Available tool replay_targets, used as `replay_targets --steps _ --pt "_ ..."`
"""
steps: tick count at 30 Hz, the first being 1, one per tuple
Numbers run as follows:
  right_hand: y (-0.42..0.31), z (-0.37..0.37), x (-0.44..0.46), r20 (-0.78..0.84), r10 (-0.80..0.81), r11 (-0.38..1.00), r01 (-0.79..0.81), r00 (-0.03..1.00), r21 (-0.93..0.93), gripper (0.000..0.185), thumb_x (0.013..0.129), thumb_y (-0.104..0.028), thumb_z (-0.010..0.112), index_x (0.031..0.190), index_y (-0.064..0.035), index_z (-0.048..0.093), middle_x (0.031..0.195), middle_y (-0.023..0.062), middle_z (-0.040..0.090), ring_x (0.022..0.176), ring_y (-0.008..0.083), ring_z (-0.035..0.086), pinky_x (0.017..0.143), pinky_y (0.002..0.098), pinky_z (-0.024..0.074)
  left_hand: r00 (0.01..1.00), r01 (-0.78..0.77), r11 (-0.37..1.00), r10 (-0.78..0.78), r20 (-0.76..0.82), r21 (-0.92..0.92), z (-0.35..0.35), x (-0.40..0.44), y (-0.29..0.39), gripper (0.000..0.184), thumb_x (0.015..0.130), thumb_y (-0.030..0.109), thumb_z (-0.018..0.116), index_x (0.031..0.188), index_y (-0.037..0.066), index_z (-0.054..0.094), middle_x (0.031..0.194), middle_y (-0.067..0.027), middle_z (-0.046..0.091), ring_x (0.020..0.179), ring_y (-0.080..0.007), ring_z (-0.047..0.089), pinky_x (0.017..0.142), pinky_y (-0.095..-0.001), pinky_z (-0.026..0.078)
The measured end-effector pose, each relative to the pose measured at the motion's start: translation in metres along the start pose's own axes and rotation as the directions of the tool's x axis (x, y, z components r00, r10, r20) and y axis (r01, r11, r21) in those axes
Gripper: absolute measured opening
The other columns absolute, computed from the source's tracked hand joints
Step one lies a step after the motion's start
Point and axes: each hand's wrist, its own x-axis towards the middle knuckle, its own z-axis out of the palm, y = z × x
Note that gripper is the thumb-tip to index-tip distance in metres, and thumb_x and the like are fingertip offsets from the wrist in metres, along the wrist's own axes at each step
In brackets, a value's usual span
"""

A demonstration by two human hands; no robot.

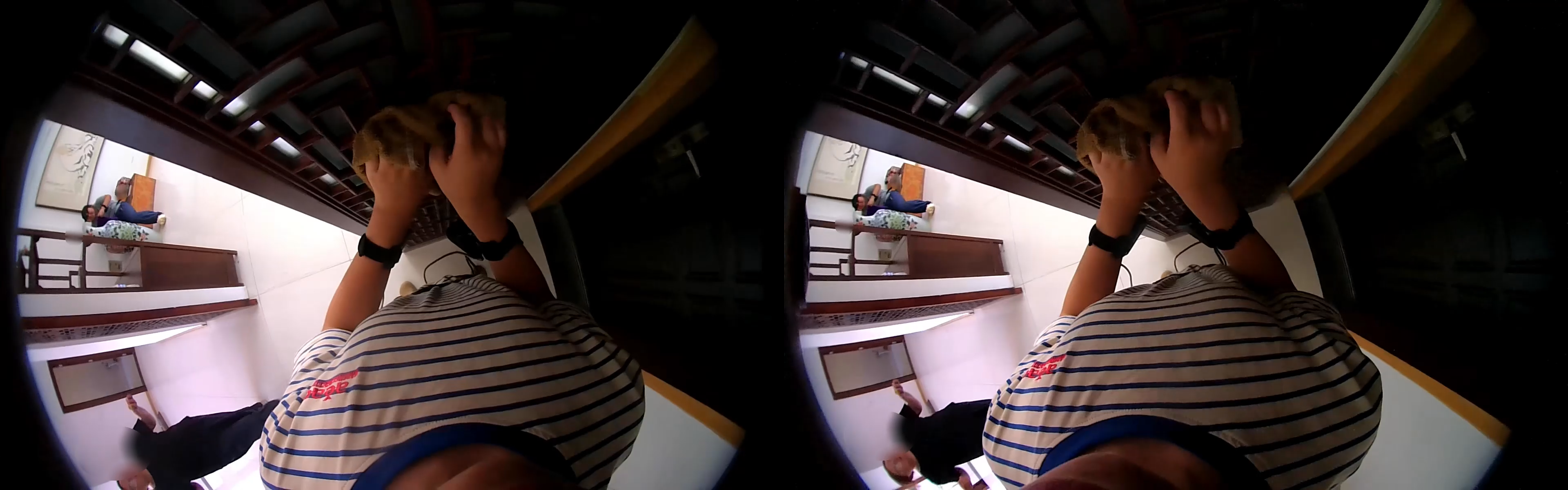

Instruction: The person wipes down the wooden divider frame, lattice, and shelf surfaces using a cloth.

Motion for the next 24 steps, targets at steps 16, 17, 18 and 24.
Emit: replay_targets --steps 16,17,18,24 --pt "0.014 -0.019 -0.015 0.033 -0.102 0.980 0.095 0.994 0.172 0.042 0.073 -0.004 0.059 0.115 -0.0044 0.050 0.109 0.0141 0.057 0.094 0.0300 0.054 0.083 0.0413 0.0411 0.967 0.208 0.907 -0.135 0.214 -0.367 -0.034 -0.074 0.011 0.046 0.070 0.012 0.063 0.115 0.005 0.054 0.105 -0.0169 0.056 0.098 -0.0358 0.054 0.084 -0.0429 0.044" --pt "0.011 -0.024 0.000 -0.078 -0.173 0.963 0.185 0.982 0.197 0.044 0.072 -0.004 0.058 0.115 -0.0059 0.050 0.107 0.0120 0.057 0.094 0.0305 0.054 0.082 0.0426 0.0403 0.971 0.208 0.885 -0.135 0.198 -0.417 -0.039 -0.069 0.012 0.045 0.070 0.011 0.063 0.114 0.005 0.055 0.104 -0.0153 0.057 0.098 -0.0351 0.054 0.084 -0.0425 0.043" --pt "0.007 -0.030 0.016 -0.189 -0.241 0.937 0.280 0.952 0.211 0.045 0.071 -0.004 0.058 0.116 -0.0074 0.050 0.105 0.0100 0.058 0.093 0.0309 0.054 0.081 0.0438 0.0395 0.971 0.210 0.882 -0.137 0.197 -0.421 -0.043 -0.059 0.010 0.045 0.070 0.011 0.063 0.114 0.005 0.055 0.104 -0.0153 0.057 0.098 -0.0351 0.054 0.084 -0.0425 0.043" --pt "-0.012 -0.001 0.067 -0.003 -0.408 0.901 0.403 0.913 0.157 0.048 0.072 -0.022 0.068 0.114 -0.0088 0.048 0.112 0.0118 0.056 0.118 0.0319 0.038 0.098 0.0440 0.0292 0.987 0.137 0.897 -0.089 0.132 -0.421 -0.027 -0.009 -0.024 0.033 0.071 0.016 0.063 0.104 0.010 0.061 0.103 -0.0095 0.060 0.098 -0.0290 0.055 0.085 -0.0419 0.043"
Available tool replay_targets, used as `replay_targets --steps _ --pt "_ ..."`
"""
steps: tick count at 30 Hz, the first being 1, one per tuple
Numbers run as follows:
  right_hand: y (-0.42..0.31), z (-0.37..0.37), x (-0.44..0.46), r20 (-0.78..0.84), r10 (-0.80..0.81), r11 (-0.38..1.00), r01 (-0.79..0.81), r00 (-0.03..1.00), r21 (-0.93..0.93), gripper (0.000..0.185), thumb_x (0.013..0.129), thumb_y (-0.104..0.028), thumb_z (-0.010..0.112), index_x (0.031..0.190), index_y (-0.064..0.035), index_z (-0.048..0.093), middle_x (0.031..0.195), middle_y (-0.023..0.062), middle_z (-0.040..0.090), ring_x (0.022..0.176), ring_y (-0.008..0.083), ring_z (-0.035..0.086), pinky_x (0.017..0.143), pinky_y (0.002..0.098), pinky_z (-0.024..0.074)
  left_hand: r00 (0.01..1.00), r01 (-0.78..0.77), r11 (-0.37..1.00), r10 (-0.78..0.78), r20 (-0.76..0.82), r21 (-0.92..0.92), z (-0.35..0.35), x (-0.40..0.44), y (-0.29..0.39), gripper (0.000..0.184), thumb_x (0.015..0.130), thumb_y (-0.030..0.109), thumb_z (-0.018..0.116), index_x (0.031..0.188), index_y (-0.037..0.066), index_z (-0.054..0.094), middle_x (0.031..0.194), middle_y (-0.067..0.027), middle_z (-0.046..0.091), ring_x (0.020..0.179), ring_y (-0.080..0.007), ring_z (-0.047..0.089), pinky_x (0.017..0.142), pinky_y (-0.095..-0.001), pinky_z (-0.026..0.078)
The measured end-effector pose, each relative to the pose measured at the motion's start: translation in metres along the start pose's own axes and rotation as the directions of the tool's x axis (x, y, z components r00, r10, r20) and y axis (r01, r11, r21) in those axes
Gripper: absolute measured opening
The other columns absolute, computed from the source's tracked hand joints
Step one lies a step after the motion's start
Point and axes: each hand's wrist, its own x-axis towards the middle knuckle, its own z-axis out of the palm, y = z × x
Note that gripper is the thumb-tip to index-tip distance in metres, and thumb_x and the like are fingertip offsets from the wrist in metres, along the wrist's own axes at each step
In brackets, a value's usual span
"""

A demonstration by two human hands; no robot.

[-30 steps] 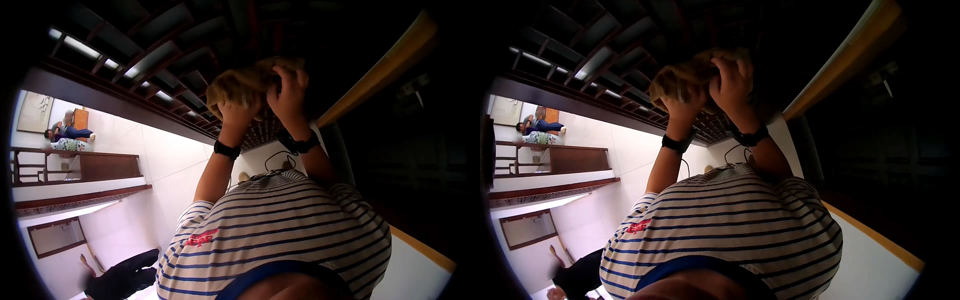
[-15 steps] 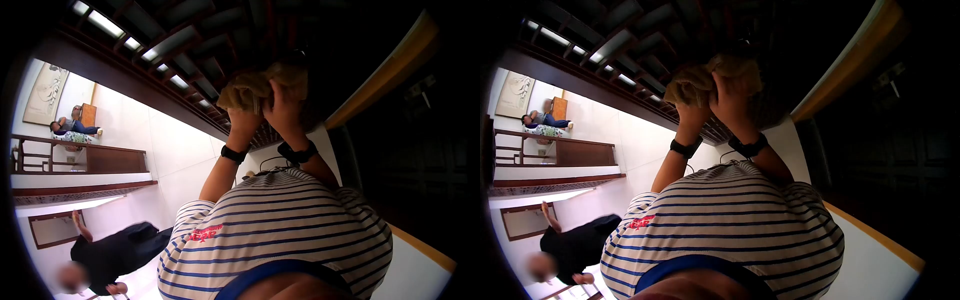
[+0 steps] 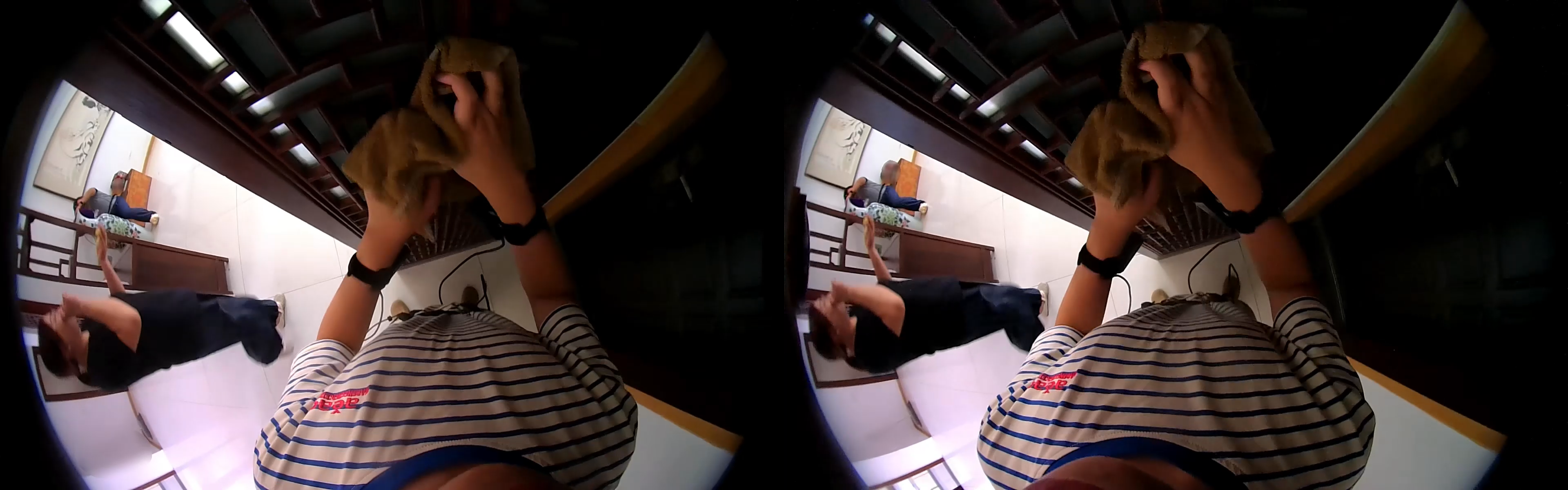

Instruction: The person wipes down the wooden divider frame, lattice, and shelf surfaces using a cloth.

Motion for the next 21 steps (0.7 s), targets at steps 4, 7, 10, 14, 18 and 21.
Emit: replay_targets --steps 4,7,10,14,18,21 --pt "-0.002 0.012 -0.004 -0.037 0.075 0.996 -0.073 0.997 0.047 0.048 0.070 -0.024 0.069 0.110 -0.0100 0.045 0.109 0.0131 0.053 0.118 0.0365 0.035 0.099 0.0464 0.0287 0.999 -0.035 0.933 0.034 0.009 0.358 0.029 -0.001 -0.007 0.042 0.077 0.023 0.063 0.116 0.009 0.054 0.118 -0.0111 0.054 0.112 -0.0302 0.049 0.091 -0.0429 0.038" --pt "0.000 0.021 -0.028 -0.076 0.059 0.997 -0.054 0.995 0.061 0.048 0.070 -0.019 0.068 0.110 -0.0100 0.044 0.109 0.0127 0.049 0.115 0.0367 0.035 0.098 0.0464 0.0300 0.992 0.041 0.958 -0.072 0.099 0.285 0.040 -0.021 -0.002 0.050 0.079 0.031 0.060 0.123 0.010 0.049 0.128 -0.0103 0.047 0.121 -0.0287 0.041 0.096 -0.0436 0.033" --pt "0.003 0.055 -0.044 -0.161 0.046 0.998 -0.053 0.986 -0.034 0.046 0.069 -0.013 0.068 0.108 -0.0100 0.044 0.110 0.0122 0.047 0.112 0.0365 0.036 0.097 0.0462 0.0310 0.984 0.138 0.979 -0.153 0.095 0.152 0.067 -0.058 -0.031 0.049 0.079 0.032 0.059 0.122 0.011 0.050 0.126 -0.0098 0.049 0.119 -0.0281 0.043 0.096 -0.0422 0.034" --pt "0.007 0.075 -0.064 -0.234 0.065 0.998 -0.069 0.970 -0.011 0.044 0.070 -0.011 0.066 0.110 -0.0091 0.048 0.114 0.0127 0.049 0.113 0.0352 0.039 0.096 0.0461 0.0312 0.957 -0.117 0.896 -0.013 0.289 0.429 0.083 -0.118 -0.058 0.044 0.073 0.024 0.061 0.113 0.007 0.057 0.116 -0.0101 0.055 0.107 -0.0259 0.051 0.094 -0.0395 0.037" --pt "0.002 0.097 -0.130 0.144 0.192 0.978 -0.177 0.971 -0.110 0.040 0.072 -0.019 0.064 0.108 -0.0044 0.056 0.114 0.0158 0.053 0.109 0.0340 0.047 0.095 0.0470 0.0314 0.818 -0.023 0.923 -0.203 0.538 0.385 0.087 -0.174 -0.075 0.042 0.071 0.023 0.060 0.110 0.007 0.059 0.112 -0.0091 0.056 0.107 -0.0236 0.051 0.096 -0.0392 0.035" --pt "-0.016 0.117 -0.154 0.187 0.339 0.940 -0.339 0.922 -0.033 0.044 0.074 -0.023 0.064 0.112 -0.0027 0.052 0.113 0.0185 0.050 0.109 0.0362 0.043 0.095 0.0497 0.0290 0.857 -0.026 0.958 -0.125 0.500 0.284 0.072 -0.167 -0.064 0.055 0.070 0.029 0.063 0.118 0.005 0.053 0.117 -0.0114 0.053 0.115 -0.0269 0.045 0.104 -0.0422 0.026"
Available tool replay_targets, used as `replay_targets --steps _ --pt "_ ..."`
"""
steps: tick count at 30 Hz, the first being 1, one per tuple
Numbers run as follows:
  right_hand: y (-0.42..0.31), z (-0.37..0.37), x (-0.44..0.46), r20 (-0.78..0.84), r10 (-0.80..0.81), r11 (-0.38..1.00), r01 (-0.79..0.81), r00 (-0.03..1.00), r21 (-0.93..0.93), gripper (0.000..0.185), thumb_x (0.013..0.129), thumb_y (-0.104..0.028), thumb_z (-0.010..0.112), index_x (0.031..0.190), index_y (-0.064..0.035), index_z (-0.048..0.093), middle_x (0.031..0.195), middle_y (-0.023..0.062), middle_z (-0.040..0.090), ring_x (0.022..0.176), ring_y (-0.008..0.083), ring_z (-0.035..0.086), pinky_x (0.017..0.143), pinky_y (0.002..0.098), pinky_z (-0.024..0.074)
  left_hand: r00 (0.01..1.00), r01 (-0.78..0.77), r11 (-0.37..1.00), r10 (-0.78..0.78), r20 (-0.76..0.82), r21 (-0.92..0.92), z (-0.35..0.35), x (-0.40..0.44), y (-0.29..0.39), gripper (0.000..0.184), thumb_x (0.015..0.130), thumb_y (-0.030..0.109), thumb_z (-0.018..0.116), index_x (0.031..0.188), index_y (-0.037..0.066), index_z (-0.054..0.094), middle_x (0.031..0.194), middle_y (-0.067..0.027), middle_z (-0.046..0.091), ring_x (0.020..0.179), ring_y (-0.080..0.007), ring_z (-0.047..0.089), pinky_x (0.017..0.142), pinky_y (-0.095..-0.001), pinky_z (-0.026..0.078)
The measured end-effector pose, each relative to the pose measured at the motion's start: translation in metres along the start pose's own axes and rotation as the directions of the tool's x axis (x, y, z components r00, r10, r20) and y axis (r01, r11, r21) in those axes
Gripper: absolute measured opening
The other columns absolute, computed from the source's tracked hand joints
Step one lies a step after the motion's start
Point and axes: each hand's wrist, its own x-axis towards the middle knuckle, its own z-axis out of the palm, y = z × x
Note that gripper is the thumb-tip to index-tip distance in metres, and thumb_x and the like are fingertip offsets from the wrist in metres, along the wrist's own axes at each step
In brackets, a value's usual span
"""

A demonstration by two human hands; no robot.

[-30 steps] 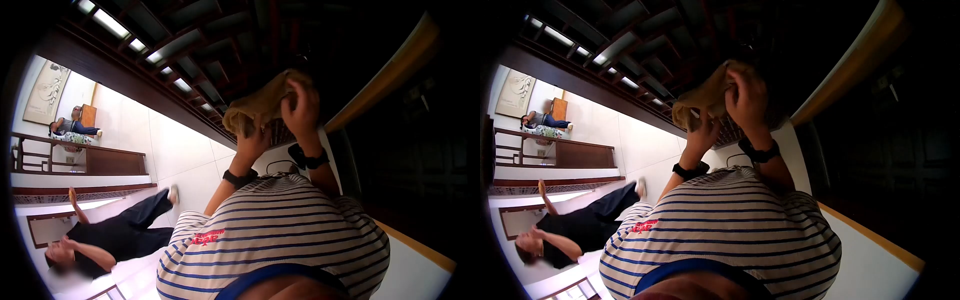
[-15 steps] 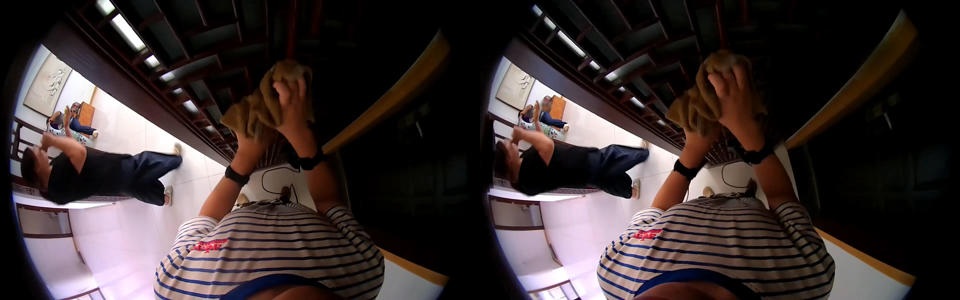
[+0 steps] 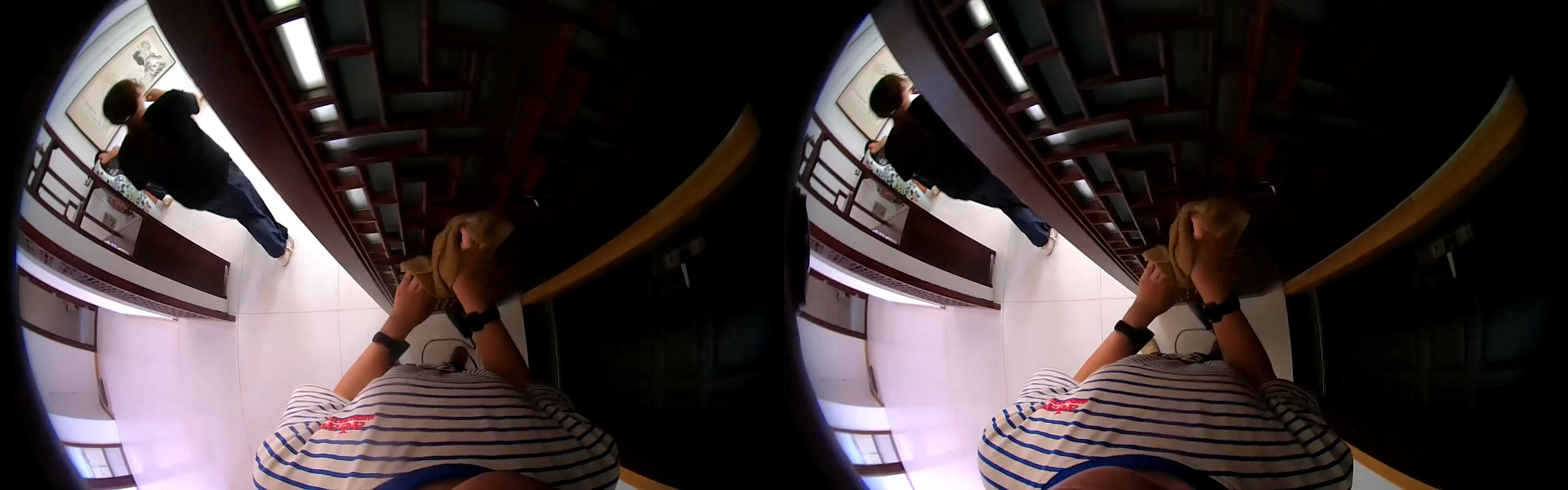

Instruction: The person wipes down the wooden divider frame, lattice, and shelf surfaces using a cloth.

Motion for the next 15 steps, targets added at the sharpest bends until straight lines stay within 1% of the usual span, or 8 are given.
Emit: replay_targets --steps 1,3,4,6,9,10,11,15 --pt "-0.005 0.008 -0.007 0.044 0.127 0.978 -0.132 0.991 0.163 0.050 0.075 -0.024 0.063 0.116 -0.0023 0.047 0.113 0.0202 0.045 0.111 0.0387 0.036 0.096 0.0515 0.0267 1.000 0.007 1.000 -0.007 -0.006 0.007 -0.001 0.001 -0.001 0.055 0.070 0.029 0.063 0.118 0.005 0.053 0.117 -0.0114 0.053 0.115 -0.0269 0.045 0.104 -0.0422 0.026" --pt "-0.015 0.021 -0.021 0.040 0.231 0.954 -0.235 0.972 0.188 0.055 0.073 -0.025 0.066 0.119 -0.0029 0.044 0.122 0.0217 0.035 0.116 0.0395 0.031 0.096 0.0520 0.0265 0.994 -0.010 0.991 -0.004 -0.108 -0.134 -0.001 -0.001 -0.003 0.056 0.071 0.031 0.062 0.119 0.004 0.052 0.120 -0.0130 0.051 0.116 -0.0294 0.043 0.105 -0.0428 0.025" --pt "-0.028 0.012 -0.016 -0.044 0.188 0.954 -0.172 0.981 0.247 0.055 0.071 -0.025 0.069 0.116 -0.0027 0.046 0.121 0.0220 0.038 0.115 0.0401 0.032 0.095 0.0518 0.0279 0.979 -0.017 0.987 -0.015 -0.203 -0.157 -0.030 0.004 0.003 0.046 0.069 0.020 0.064 0.112 0.007 0.056 0.115 -0.0096 0.054 0.111 -0.0265 0.047 0.097 -0.0407 0.034" --pt "-0.036 0.006 -0.013 -0.129 0.150 0.949 -0.106 0.980 0.297 0.055 0.068 -0.025 0.072 0.113 -0.0026 0.049 0.121 0.0223 0.040 0.115 0.0407 0.033 0.094 0.0516 0.0293 0.974 -0.006 0.981 -0.038 -0.223 -0.193 -0.073 0.011 -0.002 0.047 0.068 0.021 0.065 0.112 0.008 0.056 0.114 -0.0099 0.054 0.110 -0.0272 0.047 0.096 -0.0408 0.035" --pt "-0.031 -0.016 -0.004 -0.140 0.047 0.985 -0.023 0.989 0.171 0.061 0.066 -0.026 0.075 0.115 -0.0030 0.046 0.121 0.0251 0.038 0.114 0.0383 0.035 0.094 0.0490 0.0292 0.919 -0.008 0.945 -0.122 -0.375 -0.326 -0.149 0.023 -0.019 0.047 0.066 0.023 0.068 0.110 0.010 0.057 0.110 -0.0107 0.057 0.106 -0.0313 0.050 0.090 -0.0439 0.038" --pt "-0.041 -0.037 0.019 -0.273 -0.040 0.965 0.108 0.961 0.240 0.060 0.068 -0.024 0.074 0.117 -0.0033 0.045 0.121 0.0238 0.039 0.114 0.0368 0.036 0.094 0.0483 0.0289 0.871 0.023 0.866 -0.263 -0.415 -0.499 -0.167 0.023 -0.025 0.046 0.068 0.026 0.068 0.110 0.010 0.057 0.112 -0.0105 0.057 0.105 -0.0318 0.050 0.090 -0.0436 0.038" --pt "-0.045 -0.048 0.036 -0.409 -0.112 0.926 0.245 0.906 0.289 0.059 0.070 -0.022 0.073 0.118 -0.0036 0.043 0.121 0.0224 0.039 0.113 0.0353 0.037 0.094 0.0477 0.0286 0.856 0.026 0.933 -0.207 -0.474 -0.360 -0.179 0.023 -0.040 0.046 0.070 0.028 0.070 0.110 0.010 0.056 0.113 -0.0107 0.056 0.106 -0.0312 0.049 0.091 -0.0429 0.037" --pt "-0.053 -0.048 0.069 -0.391 -0.182 0.850 0.344 0.902 0.400 0.060 0.075 -0.026 0.070 0.120 -0.0012 0.038 0.116 0.0187 0.042 0.107 0.0380 0.042 0.096 0.0473 0.0288 0.759 0.144 0.897 -0.371 -0.535 -0.418 -0.167 0.015 -0.091 0.059 0.073 0.028 0.070 0.123 0.008 0.045 0.124 -0.0121 0.048 0.114 -0.0291 0.044 0.094 -0.0412 0.036"
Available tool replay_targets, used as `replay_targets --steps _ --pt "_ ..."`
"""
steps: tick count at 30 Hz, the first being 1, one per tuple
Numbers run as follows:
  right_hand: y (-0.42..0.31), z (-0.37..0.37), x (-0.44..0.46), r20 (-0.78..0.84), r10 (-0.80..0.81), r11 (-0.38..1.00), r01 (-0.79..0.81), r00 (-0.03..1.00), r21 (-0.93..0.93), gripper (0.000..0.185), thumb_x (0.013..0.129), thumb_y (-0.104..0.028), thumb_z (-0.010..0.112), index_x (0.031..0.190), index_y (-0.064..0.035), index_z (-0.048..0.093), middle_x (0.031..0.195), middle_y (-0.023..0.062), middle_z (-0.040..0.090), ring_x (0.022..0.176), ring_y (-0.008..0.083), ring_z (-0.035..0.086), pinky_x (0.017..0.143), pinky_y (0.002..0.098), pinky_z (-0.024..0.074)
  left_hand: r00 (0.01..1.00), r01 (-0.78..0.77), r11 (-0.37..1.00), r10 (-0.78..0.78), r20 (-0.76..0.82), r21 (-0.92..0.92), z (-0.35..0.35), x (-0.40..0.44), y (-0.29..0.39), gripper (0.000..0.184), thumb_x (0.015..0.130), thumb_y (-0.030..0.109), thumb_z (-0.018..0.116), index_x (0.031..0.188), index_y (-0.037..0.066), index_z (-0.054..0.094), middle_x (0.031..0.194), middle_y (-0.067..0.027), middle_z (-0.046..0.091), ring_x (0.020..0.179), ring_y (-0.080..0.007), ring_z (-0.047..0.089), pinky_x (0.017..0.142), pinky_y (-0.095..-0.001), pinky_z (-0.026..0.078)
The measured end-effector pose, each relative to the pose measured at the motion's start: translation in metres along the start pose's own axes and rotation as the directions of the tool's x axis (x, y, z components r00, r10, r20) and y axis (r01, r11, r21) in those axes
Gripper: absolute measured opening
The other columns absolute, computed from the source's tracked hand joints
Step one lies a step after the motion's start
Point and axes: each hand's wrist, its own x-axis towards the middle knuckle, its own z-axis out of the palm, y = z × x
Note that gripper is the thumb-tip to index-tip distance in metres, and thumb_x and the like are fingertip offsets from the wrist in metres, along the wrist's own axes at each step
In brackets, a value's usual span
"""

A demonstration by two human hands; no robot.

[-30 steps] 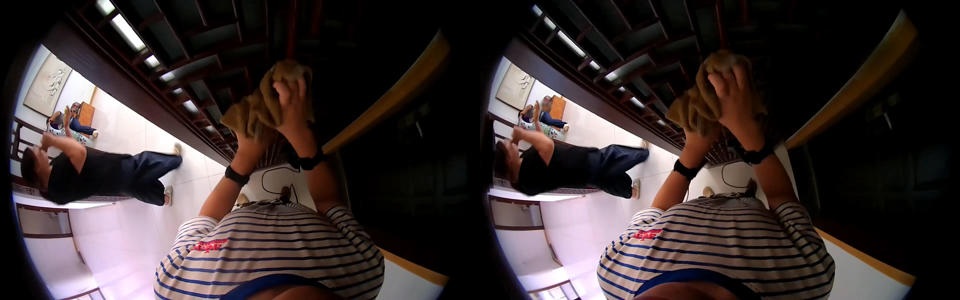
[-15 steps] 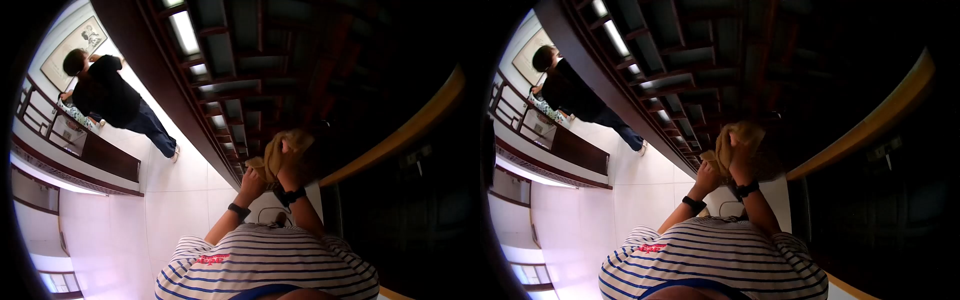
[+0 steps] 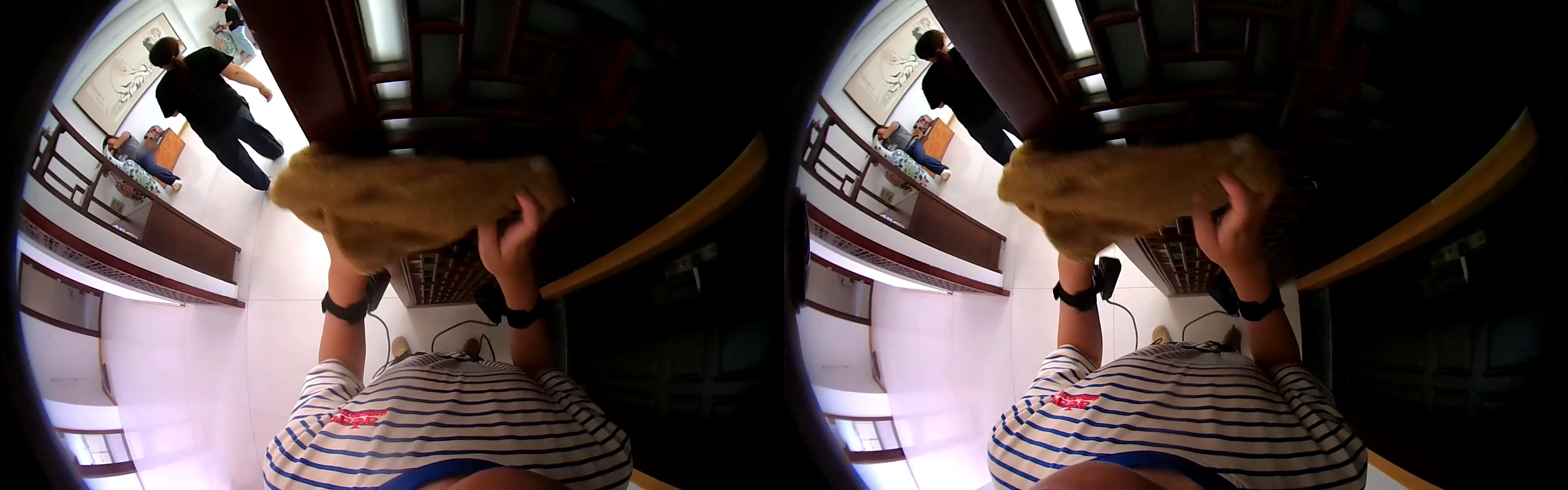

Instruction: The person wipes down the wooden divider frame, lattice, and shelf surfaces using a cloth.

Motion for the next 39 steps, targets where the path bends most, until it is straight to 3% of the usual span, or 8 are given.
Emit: replay_targets --steps 3,6,12,20,22,29,34,39 --pt "-0.025 0.030 0.025 0.284 0.069 0.950 0.023 0.956 -0.310 0.050 0.076 -0.030 0.067 0.109 0.0006 0.045 0.102 0.0206 0.051 0.099 0.0377 0.047 0.086 0.0468 0.0362 0.987 0.096 0.994 -0.101 -0.123 -0.048 0.008 0.000 -0.023 0.062 0.075 0.028 0.069 0.126 0.008 0.041 0.127 -0.0125 0.045 0.117 -0.0287 0.041 0.096 -0.0403 0.034" --pt "-0.021 0.056 0.004 0.187 -0.031 0.747 0.147 0.982 -0.648 0.040 0.078 -0.037 0.063 0.100 -0.0037 0.056 0.093 0.0151 0.058 0.086 0.0336 0.055 0.080 0.0441 0.0410 0.996 0.030 0.998 -0.026 -0.083 0.053 0.008 0.002 -0.023 0.066 0.077 0.028 0.069 0.130 0.007 0.036 0.131 -0.0135 0.039 0.123 -0.0277 0.036 0.102 -0.0388 0.029" --pt "-0.019 0.071 -0.048 0.402 0.261 0.813 0.025 0.877 -0.582 0.037 0.077 -0.032 0.060 0.099 -0.0029 0.058 0.106 0.0190 0.054 0.097 0.0363 0.052 0.080 0.0517 0.0415 0.980 0.198 0.980 -0.198 0.008 0.010 0.037 -0.052 -0.070 0.067 0.081 0.031 0.063 0.134 0.006 0.030 0.136 -0.0151 0.034 0.127 -0.0272 0.031 0.105 -0.0376 0.025" --pt "-0.030 0.074 -0.077 0.481 0.224 0.819 0.104 0.848 -0.564 0.039 0.078 -0.024 0.056 0.109 -0.0013 0.056 0.105 0.0187 0.055 0.094 0.0380 0.052 0.082 0.0516 0.0401 0.903 0.425 0.884 -0.429 0.020 -0.197 0.057 -0.096 -0.097 0.064 0.085 0.032 0.057 0.135 0.003 0.029 0.138 -0.0161 0.032 0.128 -0.0283 0.029 0.106 -0.0387 0.024" --pt "-0.027 0.076 -0.097 0.498 0.224 0.835 0.098 0.838 -0.541 0.039 0.079 -0.024 0.056 0.111 -0.0023 0.055 0.107 0.0187 0.054 0.097 0.0385 0.050 0.085 0.0524 0.0386 0.928 0.372 0.927 -0.372 0.021 -0.054 0.060 -0.113 -0.114 0.061 0.086 0.027 0.056 0.135 0.001 0.029 0.137 -0.0170 0.034 0.127 -0.0291 0.031 0.105 -0.0396 0.026" --pt "-0.046 0.065 -0.129 0.564 0.255 0.893 0.032 0.785 -0.449 0.043 0.082 -0.029 0.058 0.114 -0.0006 0.051 0.111 0.0181 0.052 0.108 0.0370 0.044 0.086 0.0544 0.0368 0.882 0.463 0.880 -0.446 0.154 -0.106 0.042 -0.138 -0.097 0.041 0.082 0.022 0.060 0.117 0.004 0.051 0.116 -0.0153 0.054 0.108 -0.0313 0.050 0.090 -0.0397 0.040" --pt "-0.072 0.041 -0.095 0.578 0.368 0.895 -0.446 0.728 -0.008 0.046 0.085 -0.022 0.057 0.122 0.0004 0.041 0.113 0.0214 0.048 0.105 0.0373 0.047 0.090 0.0440 0.0381 0.962 0.113 0.976 -0.155 0.223 0.188 0.003 -0.117 -0.051 0.035 0.073 0.025 0.067 0.102 0.006 0.059 0.099 -0.0116 0.061 0.091 -0.0309 0.056 0.078 -0.0400 0.044" --pt "-0.063 0.024 -0.072 0.427 0.269 0.945 -0.322 0.863 0.054 0.053 0.080 -0.009 0.062 0.123 0.0032 0.034 0.119 0.0221 0.042 0.111 0.0331 0.043 0.095 0.0394 0.0330 0.986 -0.105 0.980 0.081 0.146 0.168 0.000 -0.075 -0.012 0.027 0.070 0.024 0.068 0.088 0.005 0.062 0.085 -0.0098 0.063 0.076 -0.0294 0.058 0.066 -0.0393 0.045"
